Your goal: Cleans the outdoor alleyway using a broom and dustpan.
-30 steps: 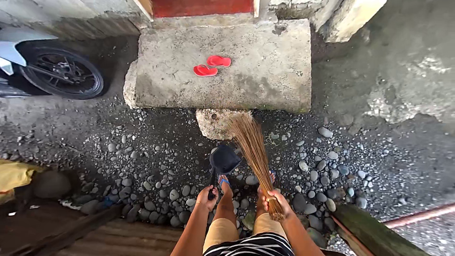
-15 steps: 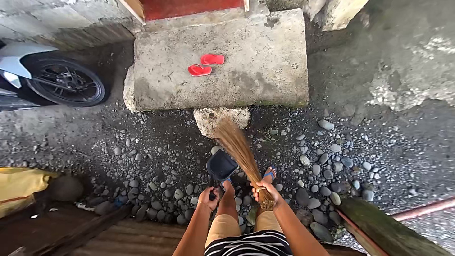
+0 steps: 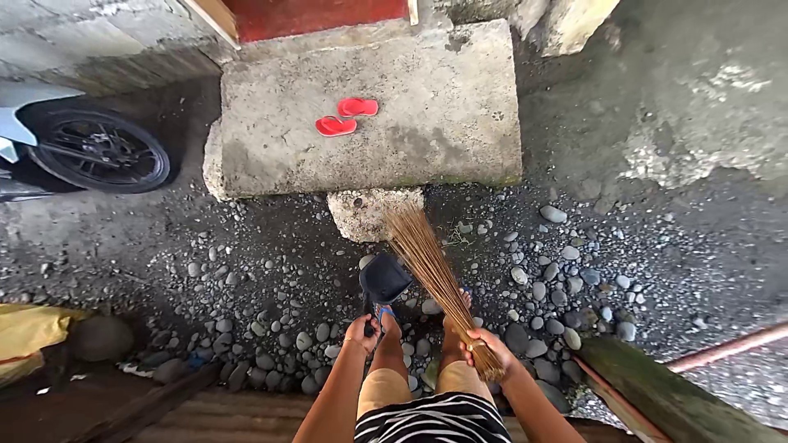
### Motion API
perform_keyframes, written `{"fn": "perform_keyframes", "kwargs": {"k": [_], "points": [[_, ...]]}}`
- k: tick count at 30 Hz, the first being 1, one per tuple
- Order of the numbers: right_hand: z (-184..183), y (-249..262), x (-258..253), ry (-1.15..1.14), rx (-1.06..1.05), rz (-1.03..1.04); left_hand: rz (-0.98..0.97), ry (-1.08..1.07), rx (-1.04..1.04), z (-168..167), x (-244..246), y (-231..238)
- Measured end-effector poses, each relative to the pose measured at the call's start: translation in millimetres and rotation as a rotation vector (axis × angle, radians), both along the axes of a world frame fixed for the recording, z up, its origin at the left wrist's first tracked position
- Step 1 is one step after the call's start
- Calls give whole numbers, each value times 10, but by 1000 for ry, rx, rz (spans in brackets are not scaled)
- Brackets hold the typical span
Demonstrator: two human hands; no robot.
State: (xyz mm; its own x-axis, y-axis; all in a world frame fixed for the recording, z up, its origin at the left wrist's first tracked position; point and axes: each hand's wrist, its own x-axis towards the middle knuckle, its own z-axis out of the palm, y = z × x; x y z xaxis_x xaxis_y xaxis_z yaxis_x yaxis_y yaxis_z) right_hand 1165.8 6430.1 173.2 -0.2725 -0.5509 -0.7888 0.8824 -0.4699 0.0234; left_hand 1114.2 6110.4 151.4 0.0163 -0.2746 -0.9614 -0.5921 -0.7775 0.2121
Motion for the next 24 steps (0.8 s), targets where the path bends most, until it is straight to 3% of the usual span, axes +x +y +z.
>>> {"fn": "perform_keyframes", "kwargs": {"k": [3,5,11,14,16,18,21,24], "points": [[-375,42,247,-101,81,-70,-20,5,11,41,-4,57],[-322,164,473,-138,132,-56,-28,11,28,53,7,72],[670,450,688,-90,82,10,-40,-22,46,111,-16,36],[868,395,550,-63,44,-33,-57,-44,33,83,-51,82],[735,327,302,9,59,-6,-68,-48,28,71,-77,125],[360,276,-28,112,67,-30,-72,-55,26,55,-92,161],[-366,313,-405,112,-1,-234,-58,-60,38,71,-76,198],[-575,381,-344,7,-29,-459,-45,-38,50,114,-93,185]]}}
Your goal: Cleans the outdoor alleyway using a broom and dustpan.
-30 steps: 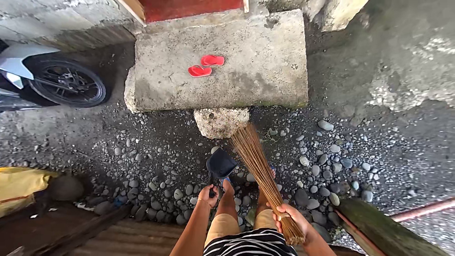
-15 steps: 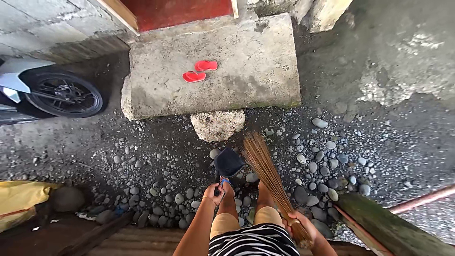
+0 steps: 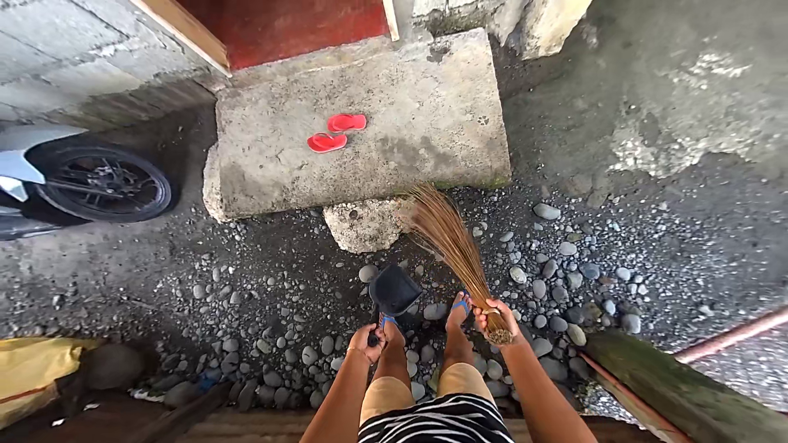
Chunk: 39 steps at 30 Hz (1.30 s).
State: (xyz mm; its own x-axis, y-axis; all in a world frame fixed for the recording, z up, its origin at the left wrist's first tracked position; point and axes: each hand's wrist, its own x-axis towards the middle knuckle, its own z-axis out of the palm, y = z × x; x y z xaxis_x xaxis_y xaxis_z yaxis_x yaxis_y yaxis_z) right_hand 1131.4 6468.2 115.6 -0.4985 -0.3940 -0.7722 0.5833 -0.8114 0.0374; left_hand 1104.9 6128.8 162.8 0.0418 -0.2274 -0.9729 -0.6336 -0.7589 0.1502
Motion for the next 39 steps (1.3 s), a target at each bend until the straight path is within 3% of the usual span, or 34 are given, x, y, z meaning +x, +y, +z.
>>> {"fn": "perform_keyframes", "kwargs": {"k": [3,6,8,11,14,17,21,25,29,35,37,39], "points": [[265,143,340,58,-28,30,7,26,19,30,-25,0],[726,345,633,87,-164,53,13,35,26,-14,-112,33],[1041,521,811,100,-145,128,0,41,30,-65,-186,80],[1464,742,970,25,122,333,-37,47,40,-151,-341,164],[1654,857,951,-77,461,425,-52,52,42,-248,-511,243],[1395,985,811,-198,709,419,-103,50,24,-355,-655,305],[445,1079,512,-374,946,633,-249,20,0,-457,-813,435],[13,879,396,-334,941,934,-313,11,-20,-579,-922,535],[430,536,626,-264,792,1168,-326,1,-12,-625,-1023,663],[1315,771,865,-180,913,1110,-357,-1,-2,-646,-1216,758],[1319,868,747,-179,979,1084,-344,-7,2,-674,-1237,759],[1068,950,493,-192,1072,1079,-306,-3,3,-664,-1252,759]]}}
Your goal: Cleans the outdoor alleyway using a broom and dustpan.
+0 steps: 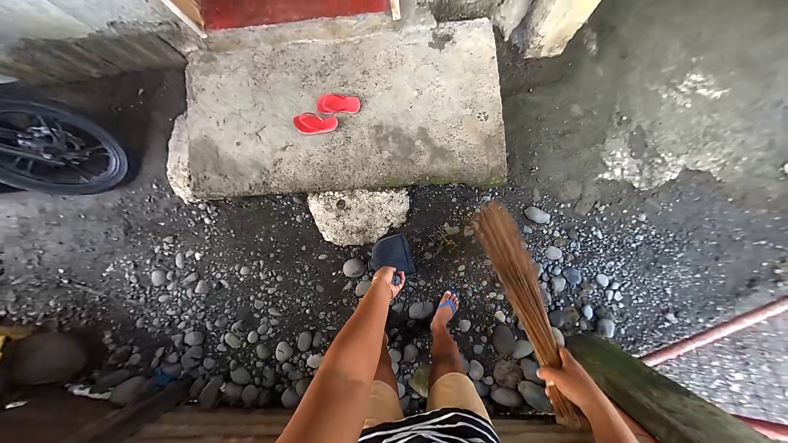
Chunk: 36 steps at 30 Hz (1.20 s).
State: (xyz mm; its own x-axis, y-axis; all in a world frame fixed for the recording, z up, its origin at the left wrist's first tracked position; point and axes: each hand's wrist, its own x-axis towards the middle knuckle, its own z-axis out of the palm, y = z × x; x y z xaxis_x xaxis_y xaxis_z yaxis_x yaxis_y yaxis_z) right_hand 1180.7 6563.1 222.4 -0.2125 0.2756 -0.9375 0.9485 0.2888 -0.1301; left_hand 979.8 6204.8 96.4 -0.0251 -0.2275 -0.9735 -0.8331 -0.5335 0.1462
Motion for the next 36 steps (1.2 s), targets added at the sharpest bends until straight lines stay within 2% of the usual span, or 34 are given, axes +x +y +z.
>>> {"fn": "perform_keyframes", "kwargs": {"k": [3,5,8,10,12,15,17,19,22,25,27,29,33,36], "points": [[-605,24,-617,7,152,158,77,19,-15,15,17,-19],[-943,-61,-1025,-56,175,330,120,25,-14,6,49,-17],[-1144,-294,-1215,-148,97,608,165,37,-5,-5,51,11],[-1031,-380,-1034,-190,19,704,166,36,-2,-1,56,2],[-683,-326,-815,-227,-5,723,165,27,0,1,81,-30],[-80,-57,-631,-193,89,695,193,28,11,1,26,-94],[170,97,-602,-190,151,701,216,31,18,-4,5,-131],[171,146,-667,-197,197,701,228,36,25,-25,-16,-143],[-215,3,-879,-197,254,750,246,41,38,-35,-60,-112],[-622,-340,-902,-249,200,898,263,34,41,-31,-67,-92],[-715,-516,-759,-277,144,949,256,32,41,-22,-81,-112],[-573,-563,-603,-276,144,934,255,30,38,-28,-65,-154],[66,-376,-551,-240,218,856,283,35,43,-42,-79,-259],[240,-376,-693,-217,250,885,297,30,47,-86,-96,-286]]}}
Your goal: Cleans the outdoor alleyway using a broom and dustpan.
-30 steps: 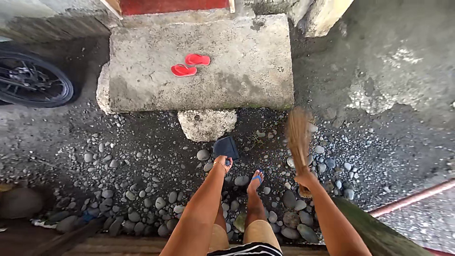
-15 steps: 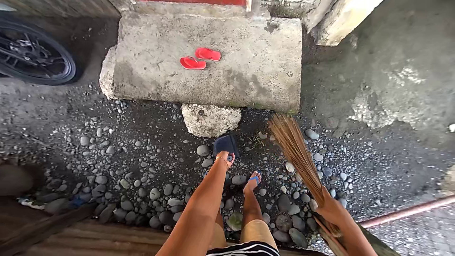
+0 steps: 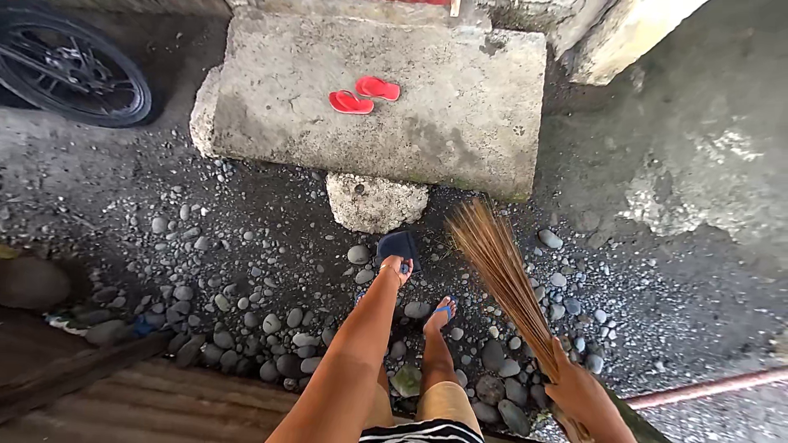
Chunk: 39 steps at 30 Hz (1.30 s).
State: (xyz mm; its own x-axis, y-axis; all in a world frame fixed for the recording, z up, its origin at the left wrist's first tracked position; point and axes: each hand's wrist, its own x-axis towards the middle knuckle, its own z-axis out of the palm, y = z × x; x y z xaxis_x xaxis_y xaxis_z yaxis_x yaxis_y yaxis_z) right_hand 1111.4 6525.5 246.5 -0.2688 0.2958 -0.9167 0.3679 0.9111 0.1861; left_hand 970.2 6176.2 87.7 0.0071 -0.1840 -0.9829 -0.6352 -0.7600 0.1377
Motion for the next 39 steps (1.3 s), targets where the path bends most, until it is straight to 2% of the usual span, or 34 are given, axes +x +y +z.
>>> {"fn": "perform_keyframes", "kwargs": {"k": [2,5,8,11,15,17,19,21,25,27,31,34,37,39], "points": [[-160,-128,-188,25,-28,33,-28,-5,-2,-6,-5,22],[-676,-468,-476,-12,-106,65,-94,-13,1,3,20,81],[-934,-825,-432,-104,-125,178,-116,-18,2,12,-22,114],[-652,-859,-237,-115,-67,169,-96,-18,7,15,-59,80],[-95,-437,-230,-51,-31,107,-75,6,16,12,-196,80],[5,-345,-258,-26,-16,71,-99,20,17,-3,-258,82],[-122,-384,-266,-1,-9,44,-114,28,19,-11,-308,95],[-406,-503,-237,-22,-17,38,-114,33,27,4,-331,112],[-819,-566,92,-121,-96,34,-99,40,39,25,-391,153],[-748,-495,298,-129,-119,-18,-100,33,22,38,-405,158],[-276,-207,549,-26,-100,-161,-125,34,-4,27,-432,162],[-56,67,751,30,-115,-287,-145,33,-9,80,-468,219],[-90,270,1064,56,-132,-485,-170,40,-31,64,-471,248],[-291,334,1277,94,-123,-679,-207,46,-47,40,-472,265]]}}
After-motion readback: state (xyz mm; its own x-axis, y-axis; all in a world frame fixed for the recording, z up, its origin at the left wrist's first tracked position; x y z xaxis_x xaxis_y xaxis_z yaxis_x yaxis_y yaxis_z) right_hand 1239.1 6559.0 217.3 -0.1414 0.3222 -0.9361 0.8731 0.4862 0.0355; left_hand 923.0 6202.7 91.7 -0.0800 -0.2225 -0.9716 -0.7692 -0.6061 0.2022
